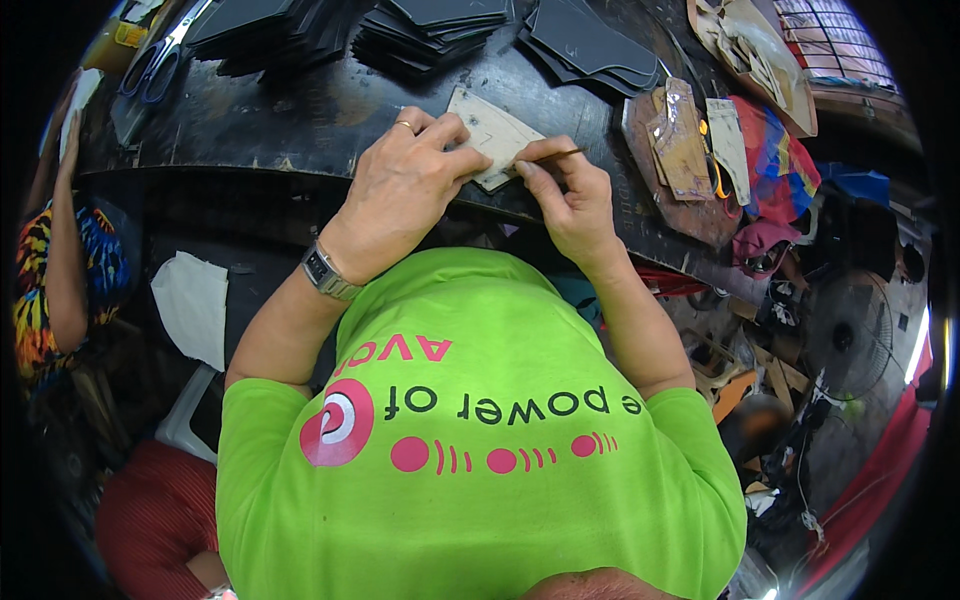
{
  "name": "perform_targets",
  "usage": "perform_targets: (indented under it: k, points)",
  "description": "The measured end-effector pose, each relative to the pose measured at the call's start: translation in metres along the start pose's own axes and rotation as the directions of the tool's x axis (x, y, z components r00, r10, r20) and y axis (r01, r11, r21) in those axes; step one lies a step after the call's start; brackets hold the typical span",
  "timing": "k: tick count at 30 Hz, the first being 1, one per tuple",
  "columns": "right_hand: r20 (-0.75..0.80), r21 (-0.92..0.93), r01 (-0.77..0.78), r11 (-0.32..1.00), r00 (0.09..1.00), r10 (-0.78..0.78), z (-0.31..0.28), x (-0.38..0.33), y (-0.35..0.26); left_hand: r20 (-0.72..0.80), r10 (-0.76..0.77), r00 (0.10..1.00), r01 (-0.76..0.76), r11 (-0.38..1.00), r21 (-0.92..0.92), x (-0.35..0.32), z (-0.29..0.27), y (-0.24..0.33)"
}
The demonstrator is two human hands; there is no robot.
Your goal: The person repeatedly places a light-colored template on top of dark material pieces and uses a small pointed tool to mark the material along the template edges. The template is lifted and repositioned on different pieces throughout the clip.
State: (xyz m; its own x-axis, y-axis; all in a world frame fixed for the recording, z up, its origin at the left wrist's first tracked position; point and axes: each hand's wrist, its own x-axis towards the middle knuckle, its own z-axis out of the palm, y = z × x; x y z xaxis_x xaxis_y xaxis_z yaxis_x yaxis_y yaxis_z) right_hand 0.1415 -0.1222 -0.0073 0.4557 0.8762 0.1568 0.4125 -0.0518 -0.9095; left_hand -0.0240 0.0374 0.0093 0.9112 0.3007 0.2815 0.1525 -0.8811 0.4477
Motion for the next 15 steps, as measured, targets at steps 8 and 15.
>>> perform_targets:
  k: [8, 15]
  points:
    - [0.066, 0.204, -0.179, 0.963, 0.983, 0.169, -0.008, 0.013, -0.005, -0.005, 0.022, 1.000, -0.022, 0.999, 0.023, -0.002, 0.001, 0.002]
    - [-0.088, 0.341, -0.025, 0.940, 0.994, 0.059, 0.024, 0.045, 0.010, 0.001, 0.052, 0.999, -0.052, 0.996, 0.071, -0.016, -0.001, 0.004]
